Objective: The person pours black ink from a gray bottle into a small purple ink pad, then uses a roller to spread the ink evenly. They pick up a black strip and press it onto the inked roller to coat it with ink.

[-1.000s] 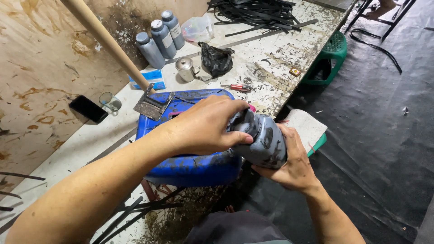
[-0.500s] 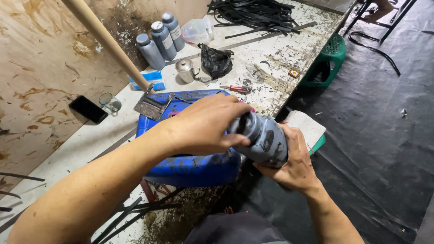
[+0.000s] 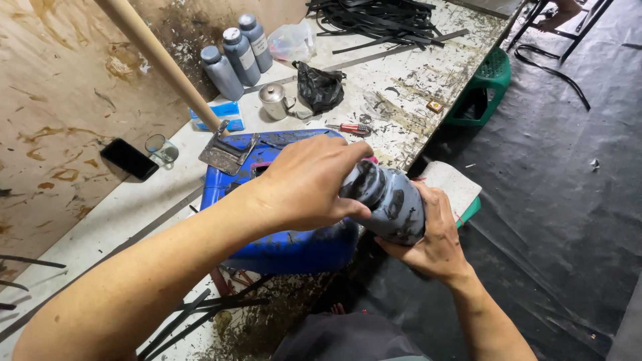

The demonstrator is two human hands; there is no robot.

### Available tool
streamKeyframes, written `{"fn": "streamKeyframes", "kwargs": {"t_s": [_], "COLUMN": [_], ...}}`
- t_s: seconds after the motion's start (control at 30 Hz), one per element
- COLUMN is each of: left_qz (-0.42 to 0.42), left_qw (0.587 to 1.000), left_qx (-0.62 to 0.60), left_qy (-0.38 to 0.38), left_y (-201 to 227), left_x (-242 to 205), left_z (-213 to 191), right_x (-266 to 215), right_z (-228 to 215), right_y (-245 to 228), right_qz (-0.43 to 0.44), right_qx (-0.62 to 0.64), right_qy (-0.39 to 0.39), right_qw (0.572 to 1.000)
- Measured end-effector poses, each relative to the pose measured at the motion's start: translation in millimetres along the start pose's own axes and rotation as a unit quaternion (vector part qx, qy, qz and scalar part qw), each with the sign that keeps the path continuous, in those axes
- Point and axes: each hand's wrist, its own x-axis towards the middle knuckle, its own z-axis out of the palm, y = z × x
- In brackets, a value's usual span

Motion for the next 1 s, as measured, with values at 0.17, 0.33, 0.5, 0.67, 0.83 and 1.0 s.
{"fn": "streamKeyframes", "kwargs": {"t_s": [0.17,0.33,0.5,0.67,0.83,1.0], "left_qz": [-0.077,0.051,0.075,0.029,0.163,0.043], "left_qw": [0.996,0.998,0.99,0.998,0.981,0.995], "left_qx": [-0.025,-0.037,-0.111,-0.058,-0.101,-0.084], "left_qy": [-0.027,0.005,0.049,0.011,0.034,0.033], "left_y": [9.0,-3.6,-13.4,-19.0,-30.4,-25.6], "left_x": [-2.1,-10.4,-17.8,-15.5,-24.0,-25.8], "left_z": [-9.7,1.0,1.8,1.7,-2.2,-6.8], "right_x": [-0.3,-4.8,-4.4,-6.1,-6.6,-8.7], "right_z": [0.7,4.7,6.7,14.2,17.9,24.0], "right_y": [-7.3,-1.0,-8.9,-10.8,-17.2,-17.6], "right_qz": [-0.016,-0.024,-0.003,-0.022,-0.006,-0.014], "right_qx": [-0.022,-0.017,-0.006,-0.039,-0.02,-0.057], "right_qy": [0.019,0.022,0.023,0.036,0.032,0.059], "right_qw": [0.999,0.999,1.0,0.998,0.999,0.996]}}
